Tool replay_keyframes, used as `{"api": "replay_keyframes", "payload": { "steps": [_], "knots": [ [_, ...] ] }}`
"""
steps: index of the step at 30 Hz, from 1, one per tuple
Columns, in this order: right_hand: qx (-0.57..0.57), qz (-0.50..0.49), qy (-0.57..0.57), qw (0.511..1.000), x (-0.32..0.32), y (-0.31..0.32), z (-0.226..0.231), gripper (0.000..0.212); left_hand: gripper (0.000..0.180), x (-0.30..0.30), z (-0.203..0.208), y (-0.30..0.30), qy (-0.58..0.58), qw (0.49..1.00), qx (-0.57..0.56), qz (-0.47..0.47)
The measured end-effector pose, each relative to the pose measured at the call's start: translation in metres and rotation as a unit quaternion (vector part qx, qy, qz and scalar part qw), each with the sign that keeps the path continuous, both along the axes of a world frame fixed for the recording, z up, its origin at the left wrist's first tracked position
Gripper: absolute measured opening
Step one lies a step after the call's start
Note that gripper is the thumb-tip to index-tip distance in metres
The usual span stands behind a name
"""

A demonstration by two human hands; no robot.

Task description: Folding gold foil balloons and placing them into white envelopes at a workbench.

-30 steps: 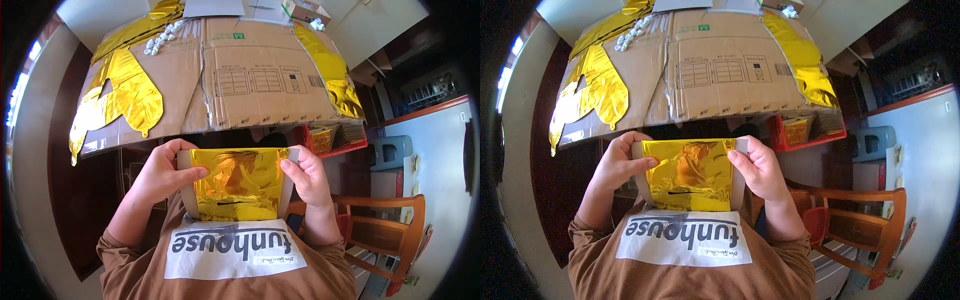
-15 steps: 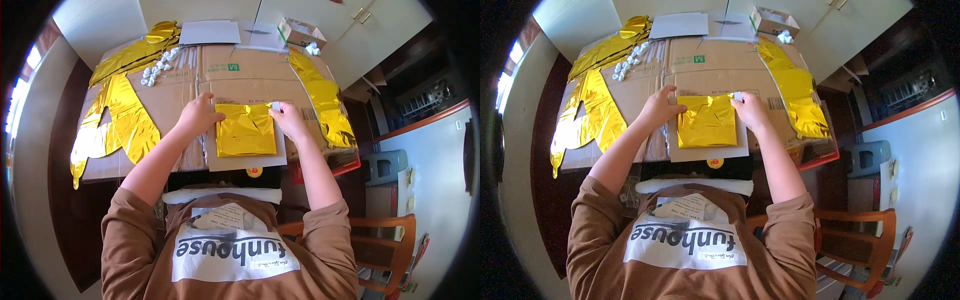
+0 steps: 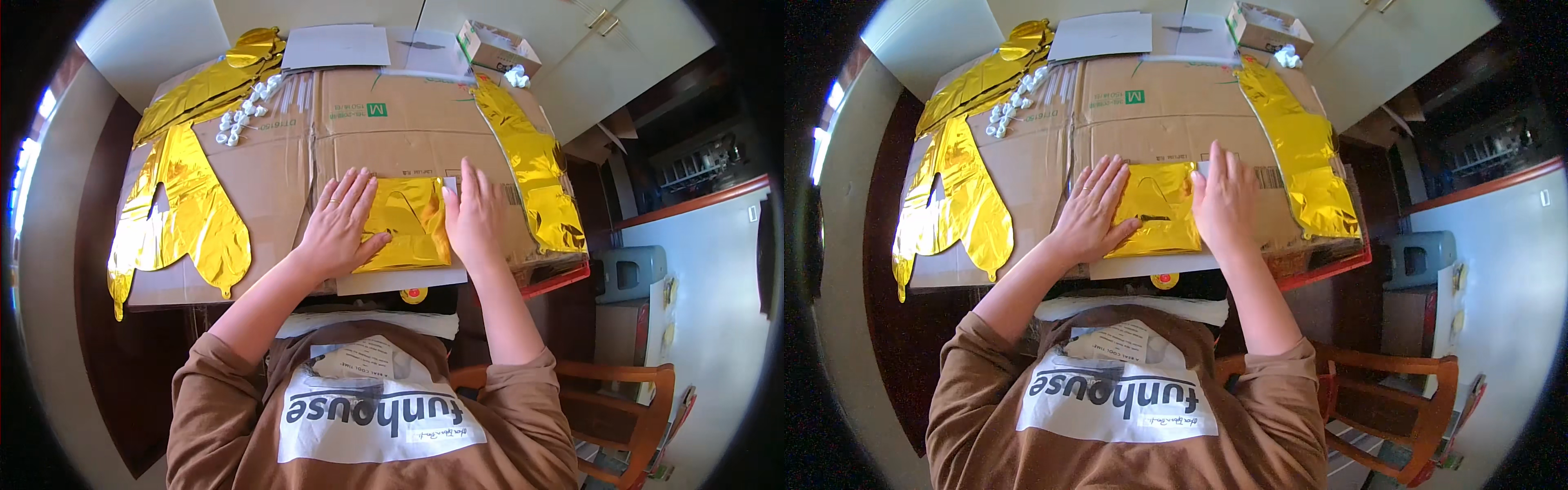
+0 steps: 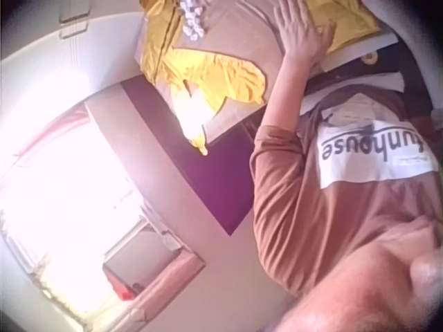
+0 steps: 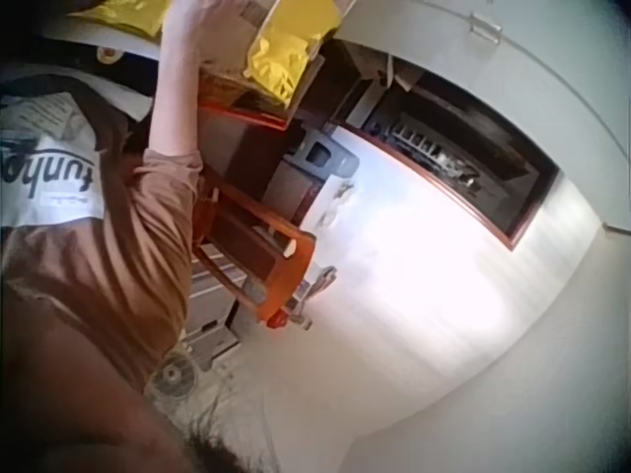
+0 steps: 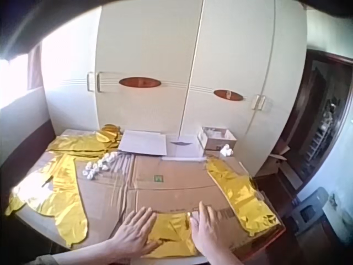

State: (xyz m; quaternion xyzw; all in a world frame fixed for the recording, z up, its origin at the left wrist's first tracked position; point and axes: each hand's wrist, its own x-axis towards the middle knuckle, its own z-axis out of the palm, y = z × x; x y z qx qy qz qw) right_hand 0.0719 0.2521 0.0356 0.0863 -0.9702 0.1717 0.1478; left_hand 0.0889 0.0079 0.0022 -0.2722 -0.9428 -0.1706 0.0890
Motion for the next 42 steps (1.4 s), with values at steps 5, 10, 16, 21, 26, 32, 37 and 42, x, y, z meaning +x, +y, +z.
{"api": "replay_keyframes", "payload": {
  "steps": [5,10,16,21,26,32,37,42],
  "knots": [
    [0.038,0.125,-0.052,0.990,0.009,-0.008,-0.018,0.072,0.086,0.001,-0.001,0.001,0.006,1.000,-0.013,-0.001],
    [0.086,0.135,-0.084,0.984,0.011,0.002,-0.034,0.078,0.096,0.012,0.004,-0.005,0.012,0.999,-0.038,0.001],
    [0.099,0.136,-0.094,0.981,0.011,0.001,-0.034,0.080,0.103,0.013,0.003,-0.010,0.017,0.997,-0.072,-0.004],
    [0.116,0.129,-0.090,0.981,0.011,0.000,-0.035,0.081,0.103,0.012,0.004,-0.012,0.002,0.999,-0.040,0.003],
    [0.117,0.119,-0.096,0.981,0.011,-0.002,-0.035,0.084,0.100,0.015,0.027,0.012,0.014,0.999,0.015,0.028],
    [0.095,0.120,-0.081,0.985,0.009,0.000,-0.043,0.080,0.102,0.015,-0.014,0.041,0.031,0.997,-0.038,0.056],
    [-0.114,0.095,-0.027,0.989,0.007,0.020,-0.043,0.063,0.101,0.013,-0.012,0.043,0.021,0.997,-0.045,0.058],
    [-0.215,-0.075,-0.043,0.973,0.067,0.048,-0.003,0.031,0.103,0.015,-0.013,0.041,-0.002,0.996,-0.057,0.064]
  ]
}}
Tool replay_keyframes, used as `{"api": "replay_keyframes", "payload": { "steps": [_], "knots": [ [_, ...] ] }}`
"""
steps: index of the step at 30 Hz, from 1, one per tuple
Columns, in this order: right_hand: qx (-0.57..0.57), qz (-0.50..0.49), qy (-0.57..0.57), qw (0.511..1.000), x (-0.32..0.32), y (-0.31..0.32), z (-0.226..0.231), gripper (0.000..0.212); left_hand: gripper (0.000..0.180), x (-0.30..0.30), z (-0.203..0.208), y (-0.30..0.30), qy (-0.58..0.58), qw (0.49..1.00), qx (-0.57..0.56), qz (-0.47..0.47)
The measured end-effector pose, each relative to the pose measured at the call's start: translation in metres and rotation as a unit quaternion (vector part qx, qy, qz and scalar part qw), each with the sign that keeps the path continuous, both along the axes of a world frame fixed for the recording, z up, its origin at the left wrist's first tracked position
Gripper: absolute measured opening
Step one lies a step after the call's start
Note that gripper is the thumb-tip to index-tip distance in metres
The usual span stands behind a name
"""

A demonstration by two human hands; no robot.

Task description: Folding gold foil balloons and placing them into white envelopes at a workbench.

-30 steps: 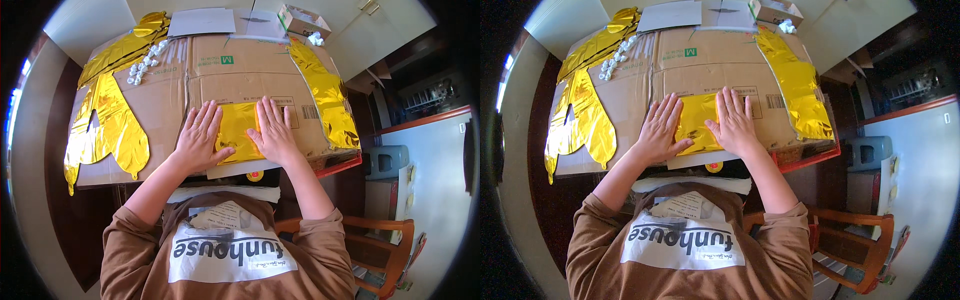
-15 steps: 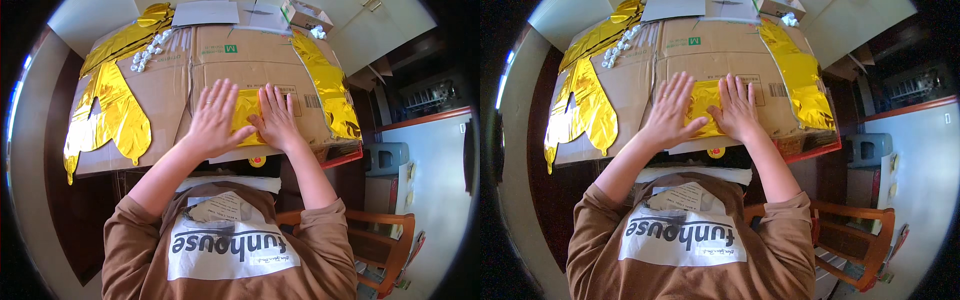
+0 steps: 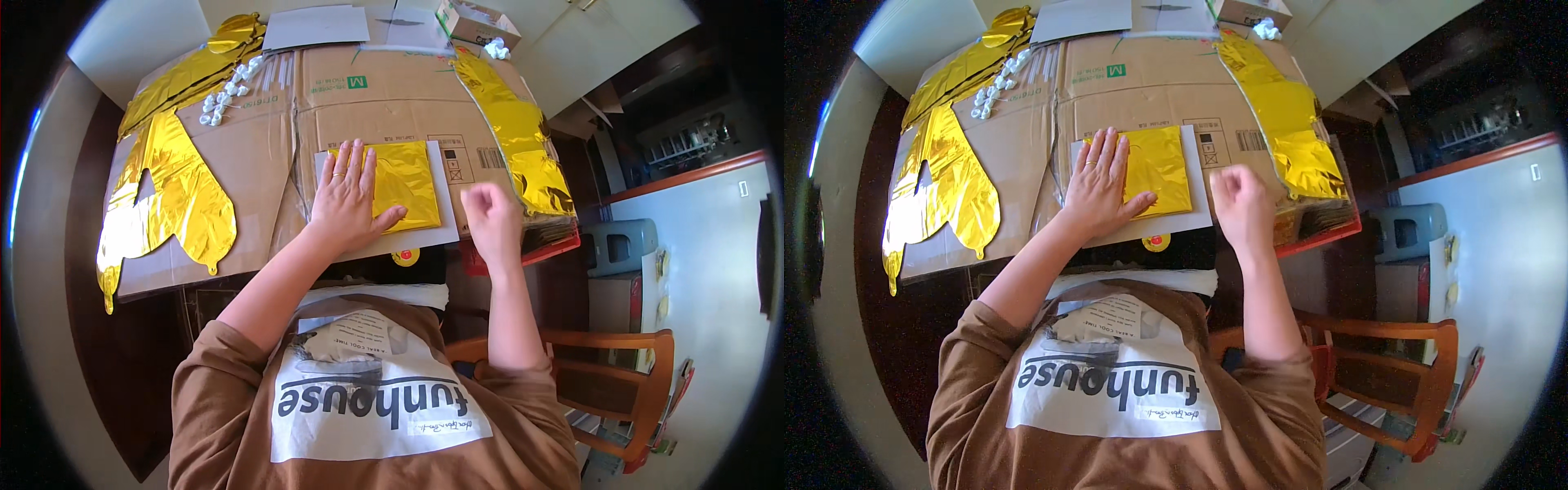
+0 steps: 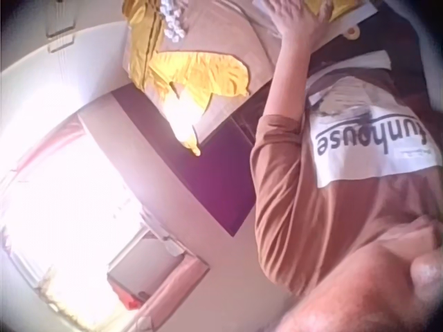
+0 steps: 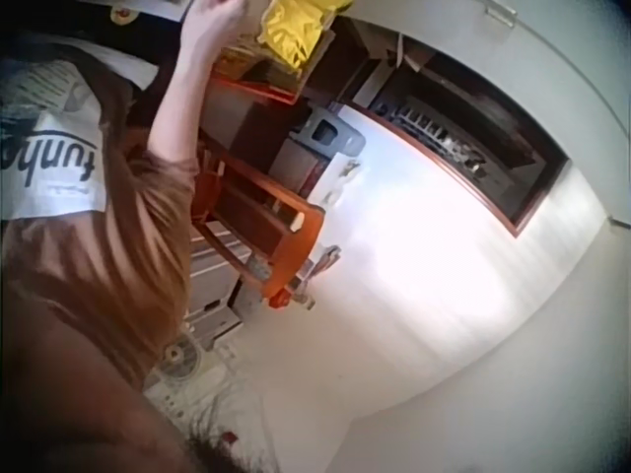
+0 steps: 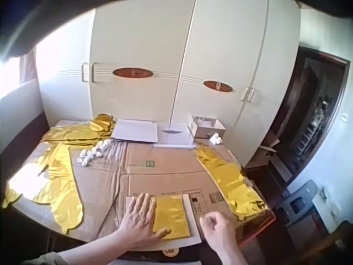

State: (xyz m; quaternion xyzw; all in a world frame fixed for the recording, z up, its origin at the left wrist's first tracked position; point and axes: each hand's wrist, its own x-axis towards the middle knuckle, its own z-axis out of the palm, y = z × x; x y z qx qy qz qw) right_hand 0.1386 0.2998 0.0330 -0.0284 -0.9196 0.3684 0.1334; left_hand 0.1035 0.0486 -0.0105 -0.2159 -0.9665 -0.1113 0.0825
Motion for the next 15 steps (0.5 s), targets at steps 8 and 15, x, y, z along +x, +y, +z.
{"api": "replay_keyframes", "payload": {
  "steps": [8,15],
  "knots": [
    [-0.222,-0.068,-0.243,0.942,0.046,-0.013,-0.007,0.031,0.103,0.001,0.005,0.003,-0.014,1.000,-0.004,0.009],
    [-0.423,-0.112,-0.179,0.881,0.041,0.000,-0.022,0.021,0.103,-0.002,0.013,0.003,-0.032,0.999,0.003,0.009]
  ]
}}
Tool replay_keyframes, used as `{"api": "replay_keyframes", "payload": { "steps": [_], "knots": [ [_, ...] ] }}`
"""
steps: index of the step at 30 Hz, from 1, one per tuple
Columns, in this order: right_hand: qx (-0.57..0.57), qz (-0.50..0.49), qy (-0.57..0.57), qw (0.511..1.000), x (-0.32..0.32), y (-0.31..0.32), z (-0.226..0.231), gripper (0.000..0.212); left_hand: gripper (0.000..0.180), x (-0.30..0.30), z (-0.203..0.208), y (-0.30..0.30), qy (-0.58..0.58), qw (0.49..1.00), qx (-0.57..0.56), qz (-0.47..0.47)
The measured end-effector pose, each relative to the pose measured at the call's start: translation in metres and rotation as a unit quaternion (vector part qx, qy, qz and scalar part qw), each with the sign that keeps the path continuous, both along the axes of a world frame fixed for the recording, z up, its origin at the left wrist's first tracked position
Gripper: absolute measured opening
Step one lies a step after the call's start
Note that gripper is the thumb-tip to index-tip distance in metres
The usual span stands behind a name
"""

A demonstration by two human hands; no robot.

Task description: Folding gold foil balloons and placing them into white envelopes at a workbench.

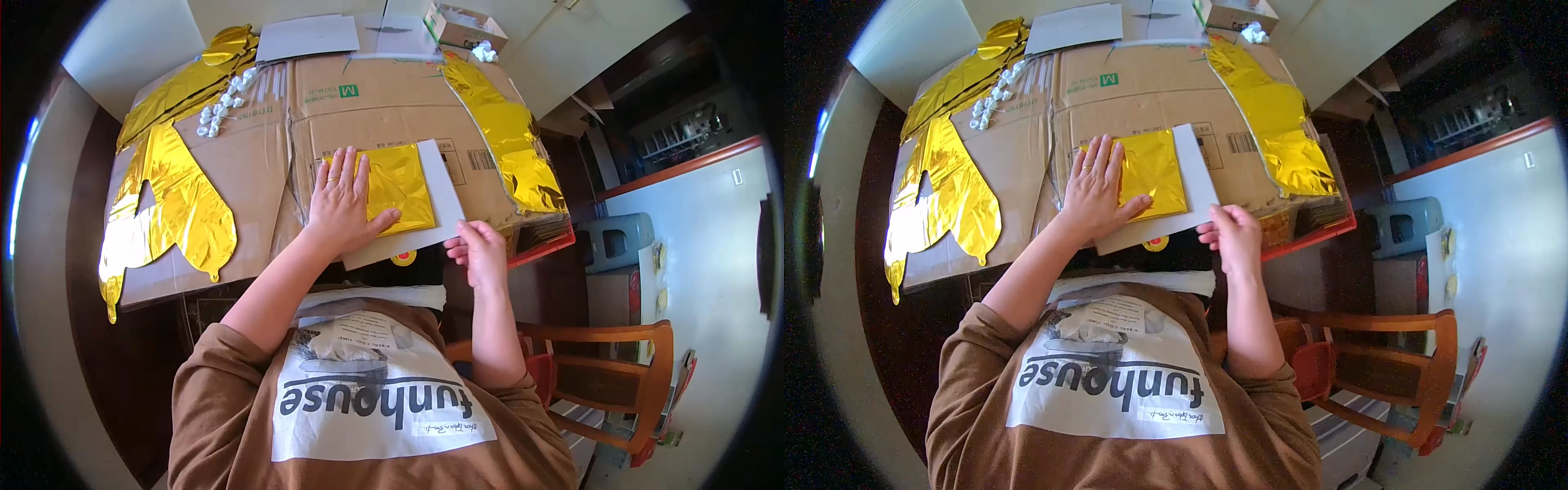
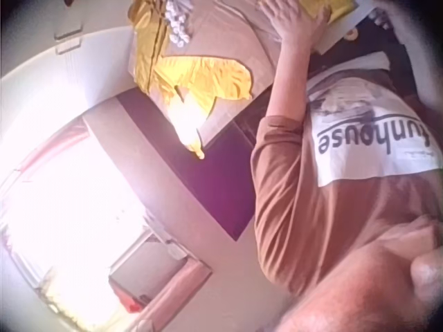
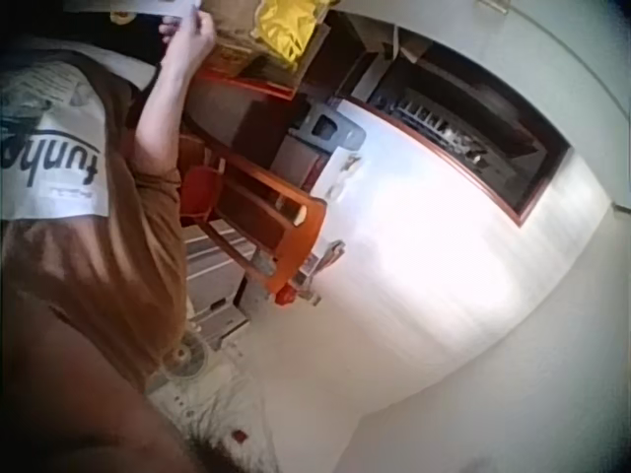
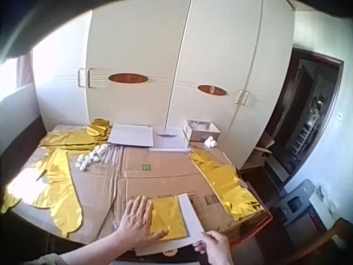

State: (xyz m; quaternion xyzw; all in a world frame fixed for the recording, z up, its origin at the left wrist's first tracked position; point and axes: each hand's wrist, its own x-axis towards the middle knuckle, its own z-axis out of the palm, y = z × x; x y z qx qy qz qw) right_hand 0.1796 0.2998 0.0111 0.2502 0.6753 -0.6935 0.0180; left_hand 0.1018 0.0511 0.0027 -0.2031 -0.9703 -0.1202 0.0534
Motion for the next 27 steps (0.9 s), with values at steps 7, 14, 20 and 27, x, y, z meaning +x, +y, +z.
{"api": "replay_keyframes", "payload": {
  "steps": [7,14,20,27],
  "knots": [
    [0.109,-0.121,0.057,0.985,0.020,0.083,0.007,0.016,0.102,-0.001,-0.003,-0.003,0.014,1.000,0.015,-0.007],
    [0.112,-0.202,0.249,0.940,-0.013,0.130,0.057,0.030,0.102,0.002,-0.004,0.000,0.021,1.000,0.022,-0.004],
    [-0.003,-0.084,0.237,0.968,-0.152,0.061,0.012,0.025,0.102,0.002,0.000,0.000,0.016,0.999,0.029,0.003],
    [0.361,0.273,0.097,0.886,-0.165,0.027,-0.009,0.016,0.102,0.004,-0.003,-0.003,0.057,0.998,0.038,0.000]
  ]
}}
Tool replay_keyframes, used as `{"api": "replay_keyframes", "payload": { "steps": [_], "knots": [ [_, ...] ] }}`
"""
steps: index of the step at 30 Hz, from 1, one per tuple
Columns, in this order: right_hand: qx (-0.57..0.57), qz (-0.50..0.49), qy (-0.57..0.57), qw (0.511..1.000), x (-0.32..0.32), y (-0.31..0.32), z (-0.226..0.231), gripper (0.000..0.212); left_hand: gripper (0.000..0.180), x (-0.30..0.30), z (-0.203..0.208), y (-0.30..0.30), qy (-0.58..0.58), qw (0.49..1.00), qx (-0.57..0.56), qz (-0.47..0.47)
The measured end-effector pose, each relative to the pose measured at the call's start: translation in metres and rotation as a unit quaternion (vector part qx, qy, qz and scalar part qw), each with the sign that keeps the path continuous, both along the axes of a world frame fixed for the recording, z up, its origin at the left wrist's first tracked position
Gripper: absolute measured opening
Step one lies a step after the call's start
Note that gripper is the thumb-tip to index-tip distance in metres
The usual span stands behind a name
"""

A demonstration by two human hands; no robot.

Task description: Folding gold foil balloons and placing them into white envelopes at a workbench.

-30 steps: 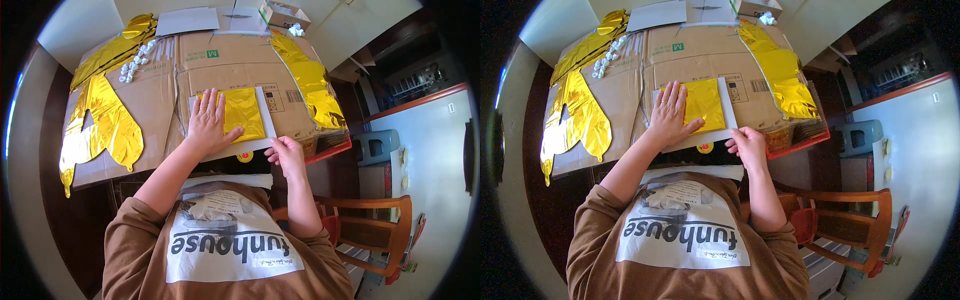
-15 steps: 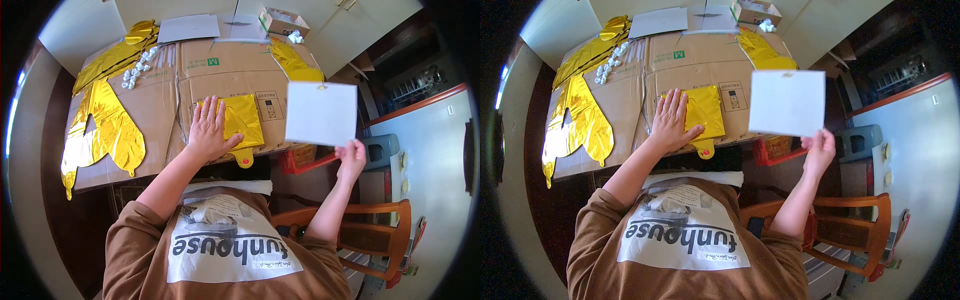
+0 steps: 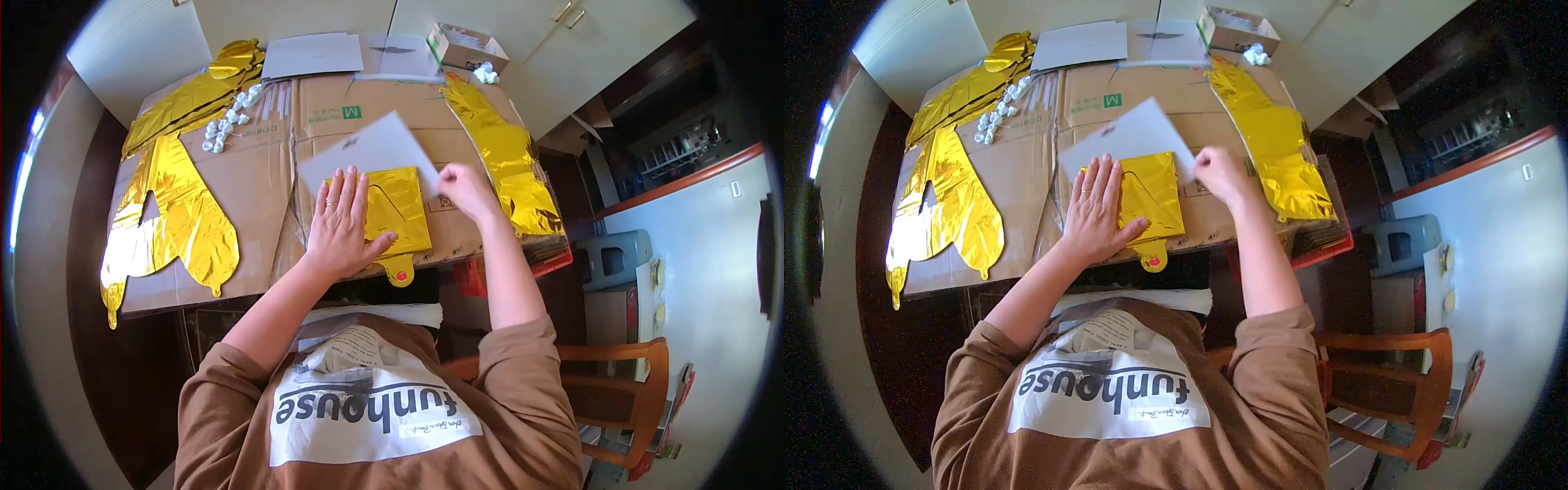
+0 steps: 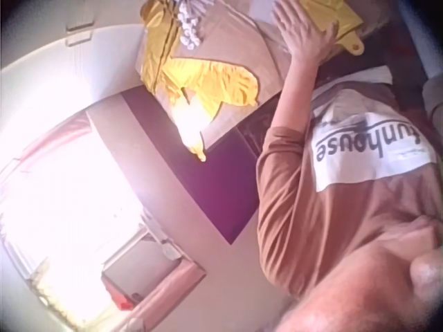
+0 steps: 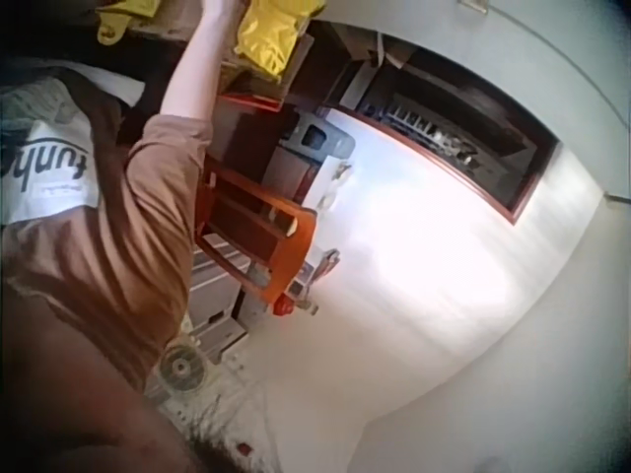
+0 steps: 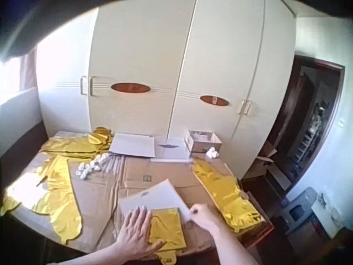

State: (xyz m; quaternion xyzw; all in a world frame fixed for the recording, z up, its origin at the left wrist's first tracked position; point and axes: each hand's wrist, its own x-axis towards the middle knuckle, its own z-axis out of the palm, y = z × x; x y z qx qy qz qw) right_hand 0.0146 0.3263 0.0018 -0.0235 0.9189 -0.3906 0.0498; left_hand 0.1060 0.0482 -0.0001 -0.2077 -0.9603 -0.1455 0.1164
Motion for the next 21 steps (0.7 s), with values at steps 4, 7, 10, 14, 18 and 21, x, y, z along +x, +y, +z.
{"api": "replay_keyframes", "payload": {
  "steps": [4,7,10,14,18,21],
  "knots": [
    [0.128,0.096,-0.125,0.979,0.041,-0.004,0.040,0.020,0.099,0.005,-0.001,-0.003,-0.025,1.000,0.003,-0.002],
    [0.117,0.134,-0.177,0.968,0.061,-0.003,0.046,0.020,0.098,0.006,-0.003,-0.003,-0.019,1.000,0.007,-0.015],
    [0.211,0.107,-0.150,0.960,0.073,-0.010,0.061,0.023,0.098,0.006,-0.002,-0.006,-0.016,0.999,0.016,-0.028],
    [0.165,-0.004,0.078,0.983,0.069,-0.017,0.067,0.020,0.093,0.005,0.001,-0.009,-0.024,0.998,0.052,-0.031],
    [0.016,0.034,0.068,0.997,0.031,-0.019,0.043,0.016,0.090,0.003,0.009,-0.015,-0.044,0.995,0.087,-0.036],
    [0.011,0.084,0.055,0.995,0.017,-0.020,0.034,0.017,0.087,-0.001,0.008,-0.026,-0.049,0.993,0.102,-0.043]
  ]
}}
